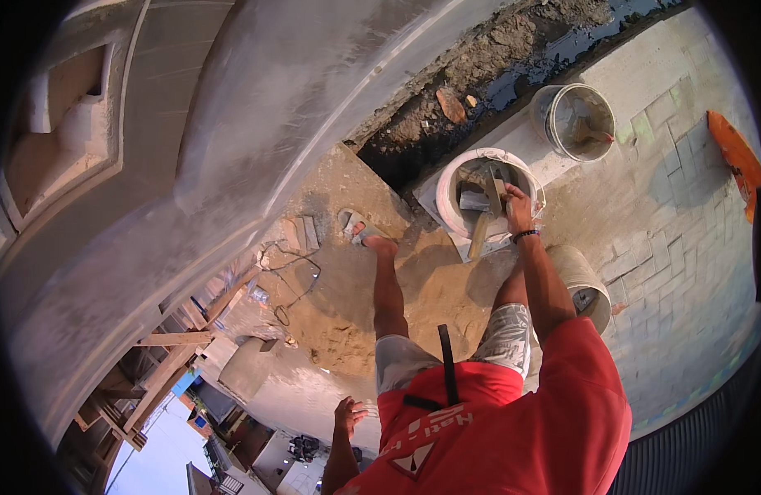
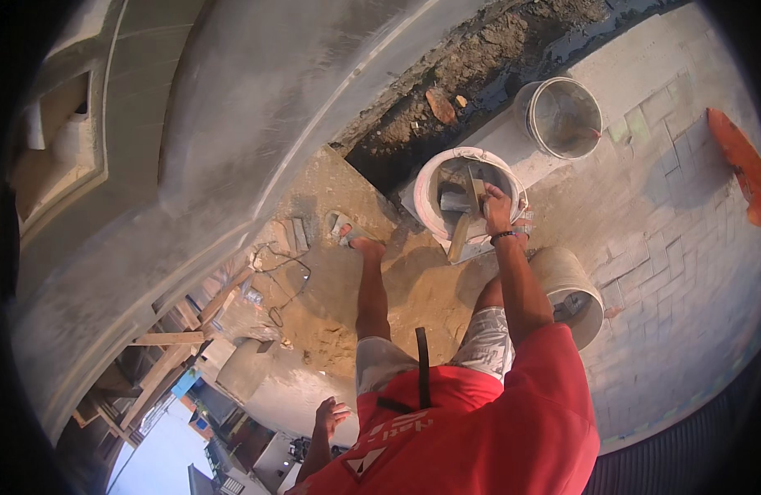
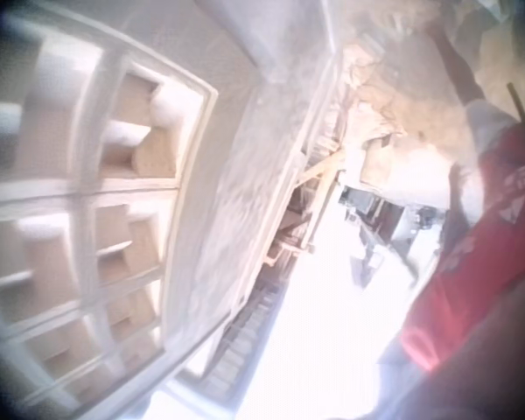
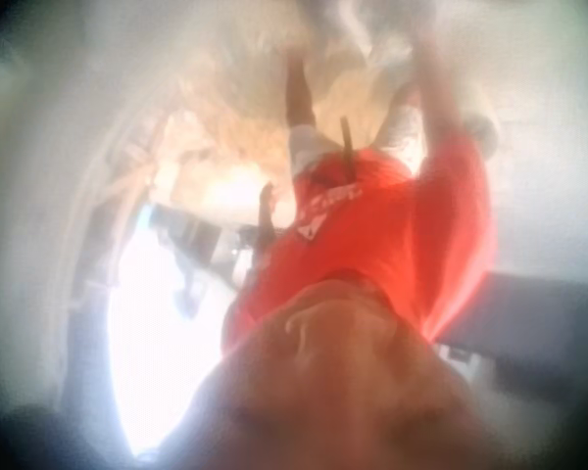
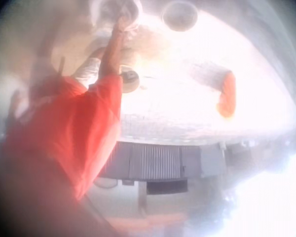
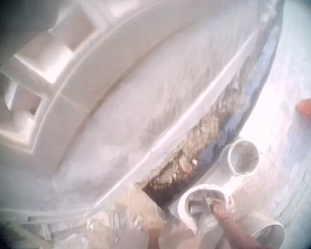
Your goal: The person applies plaster to a decorative lattice wall using a trowel. They repeatedly scoop plaster from a bucket and smooth it into the wall's recessed sections, working methodically across the surface.
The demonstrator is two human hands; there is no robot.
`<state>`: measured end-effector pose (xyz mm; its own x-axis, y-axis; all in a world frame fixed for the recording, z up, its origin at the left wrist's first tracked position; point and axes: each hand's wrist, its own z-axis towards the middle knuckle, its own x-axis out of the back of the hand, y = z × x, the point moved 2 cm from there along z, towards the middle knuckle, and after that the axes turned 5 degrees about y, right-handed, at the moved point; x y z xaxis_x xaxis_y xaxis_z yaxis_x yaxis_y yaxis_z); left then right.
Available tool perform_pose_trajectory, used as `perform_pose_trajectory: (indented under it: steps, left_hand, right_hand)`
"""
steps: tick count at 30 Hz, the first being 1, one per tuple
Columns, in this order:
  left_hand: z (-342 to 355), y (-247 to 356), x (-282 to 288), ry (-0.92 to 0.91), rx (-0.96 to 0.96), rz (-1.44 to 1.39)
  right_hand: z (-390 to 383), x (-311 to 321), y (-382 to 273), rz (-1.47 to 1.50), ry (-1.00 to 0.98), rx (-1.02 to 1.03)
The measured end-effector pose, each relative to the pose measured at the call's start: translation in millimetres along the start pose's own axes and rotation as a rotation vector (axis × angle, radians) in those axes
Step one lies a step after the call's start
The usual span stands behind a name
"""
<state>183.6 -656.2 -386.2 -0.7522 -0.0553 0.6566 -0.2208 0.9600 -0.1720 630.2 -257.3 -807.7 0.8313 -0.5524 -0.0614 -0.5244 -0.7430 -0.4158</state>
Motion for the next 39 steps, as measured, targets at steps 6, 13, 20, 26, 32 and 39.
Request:
perform_pose_trajectory:
  steps: [6, 13, 20, 26, 32, 39]
  left_hand:
    - [-1.6, -25.7, 13.6, 0.041, 0.071, -0.026]
    - [4.6, -35.8, 7.0, 0.027, 0.123, -0.045]
    - [9.3, -35.6, 8.9, 0.010, 0.119, -0.065]
    - [13.1, -37.5, 3.2, -0.004, 0.123, -0.056]
    - [17.4, -31.9, -1.0, -0.015, 0.099, -0.046]
    - [15.2, -40.4, 4.7, 0.012, 0.099, -0.055]
  right_hand:
    - [69.3, -25.6, 21.6, -0.459, 0.245, 0.421]
    - [46.7, -34.1, 14.1, -0.681, 0.191, 0.515]
    - [79.7, -27.9, 20.9, -0.705, 0.181, 0.481]
    - [97.8, -23.9, 35.8, -0.566, 0.148, 0.395]
    - [101.4, -35.0, 53.3, -0.296, 0.038, 0.249]
    - [68.3, -68.5, 62.4, -0.030, 0.101, 0.030]
